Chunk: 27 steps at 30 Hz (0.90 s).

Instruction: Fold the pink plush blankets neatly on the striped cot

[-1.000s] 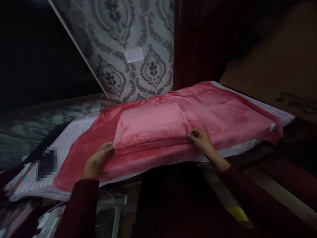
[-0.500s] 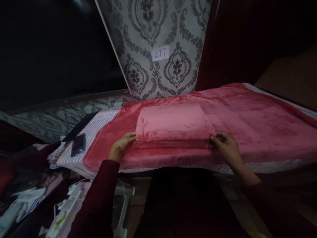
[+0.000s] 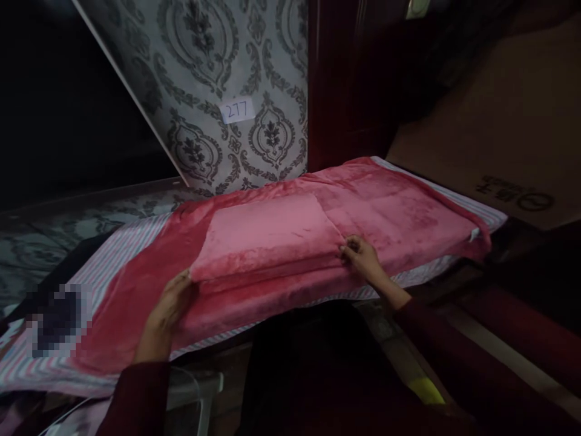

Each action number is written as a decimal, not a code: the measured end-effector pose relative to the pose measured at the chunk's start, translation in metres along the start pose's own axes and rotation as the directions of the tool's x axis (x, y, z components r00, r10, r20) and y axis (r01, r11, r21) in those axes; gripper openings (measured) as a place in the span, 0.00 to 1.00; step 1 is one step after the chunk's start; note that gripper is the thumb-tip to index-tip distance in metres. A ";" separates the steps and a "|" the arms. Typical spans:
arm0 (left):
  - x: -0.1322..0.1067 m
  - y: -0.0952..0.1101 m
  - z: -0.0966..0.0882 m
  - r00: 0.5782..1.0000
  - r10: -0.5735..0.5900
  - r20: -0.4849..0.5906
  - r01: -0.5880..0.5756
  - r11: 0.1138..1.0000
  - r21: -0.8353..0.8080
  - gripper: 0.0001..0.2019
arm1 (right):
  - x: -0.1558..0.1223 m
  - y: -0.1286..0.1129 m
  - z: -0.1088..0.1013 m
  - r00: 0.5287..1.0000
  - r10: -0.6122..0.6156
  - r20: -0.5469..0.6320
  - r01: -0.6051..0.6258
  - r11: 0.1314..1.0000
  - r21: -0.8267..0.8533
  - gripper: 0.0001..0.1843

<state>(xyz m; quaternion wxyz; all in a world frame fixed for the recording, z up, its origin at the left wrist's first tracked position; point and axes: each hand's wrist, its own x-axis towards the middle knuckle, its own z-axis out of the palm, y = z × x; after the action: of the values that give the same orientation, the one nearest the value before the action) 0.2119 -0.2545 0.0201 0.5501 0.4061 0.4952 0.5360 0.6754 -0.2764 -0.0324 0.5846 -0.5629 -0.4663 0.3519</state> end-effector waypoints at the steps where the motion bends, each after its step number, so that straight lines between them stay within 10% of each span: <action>1: 0.001 -0.002 -0.003 1.000 -0.026 0.002 0.026 0.999 0.023 0.23 | 0.000 0.002 0.000 1.000 0.008 0.012 -0.008 1.000 -0.017 0.25; 17: -0.006 0.011 0.021 0.993 0.021 -0.119 -0.015 0.999 0.044 0.24 | 0.009 -0.010 -0.011 0.995 -0.068 0.074 0.078 0.987 -0.140 0.18; 24: 0.002 -0.002 -0.003 0.989 -0.140 -0.049 0.148 0.962 0.231 0.23 | 0.003 0.014 -0.020 0.990 -0.002 0.141 0.033 0.976 -0.217 0.21; 27: 0.004 -0.001 -0.009 0.992 0.014 -0.124 0.022 0.958 0.285 0.21 | 0.003 0.013 -0.026 0.994 -0.106 0.035 0.111 0.954 -0.280 0.23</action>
<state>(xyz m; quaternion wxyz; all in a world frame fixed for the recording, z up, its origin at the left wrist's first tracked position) 0.2025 -0.2513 0.0175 0.4545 0.4461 0.6017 0.4820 0.7024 -0.2810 -0.0434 0.5127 -0.6104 -0.5474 0.2550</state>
